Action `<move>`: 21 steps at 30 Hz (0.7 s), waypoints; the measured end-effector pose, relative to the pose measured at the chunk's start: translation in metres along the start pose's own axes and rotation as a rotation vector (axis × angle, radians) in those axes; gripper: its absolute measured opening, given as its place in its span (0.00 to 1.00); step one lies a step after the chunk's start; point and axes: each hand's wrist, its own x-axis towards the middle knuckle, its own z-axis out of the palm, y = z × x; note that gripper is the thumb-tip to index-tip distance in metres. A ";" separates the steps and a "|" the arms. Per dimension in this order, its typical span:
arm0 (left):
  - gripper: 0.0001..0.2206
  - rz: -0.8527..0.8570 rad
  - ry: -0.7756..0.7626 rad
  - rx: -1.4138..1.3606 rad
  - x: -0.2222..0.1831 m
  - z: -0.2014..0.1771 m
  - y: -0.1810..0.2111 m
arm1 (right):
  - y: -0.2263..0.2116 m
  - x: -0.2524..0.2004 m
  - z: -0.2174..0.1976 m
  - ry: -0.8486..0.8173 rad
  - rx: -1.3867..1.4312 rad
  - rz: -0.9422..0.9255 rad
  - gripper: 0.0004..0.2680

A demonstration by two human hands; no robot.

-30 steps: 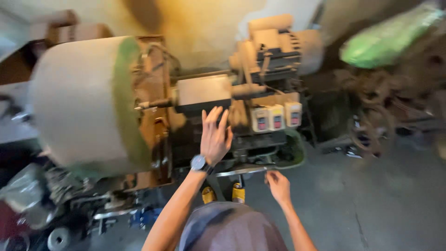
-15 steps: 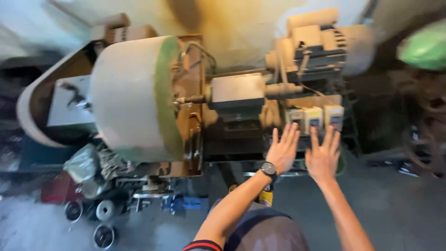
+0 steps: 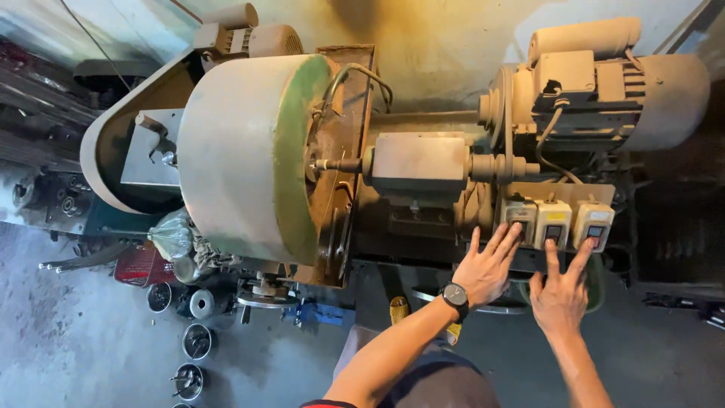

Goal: Operating a manual lathe to machine a metal workpiece.

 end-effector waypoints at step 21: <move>0.19 -0.525 -0.361 -0.616 -0.216 -0.027 -0.093 | 0.021 -0.257 0.454 -0.655 0.450 0.616 0.28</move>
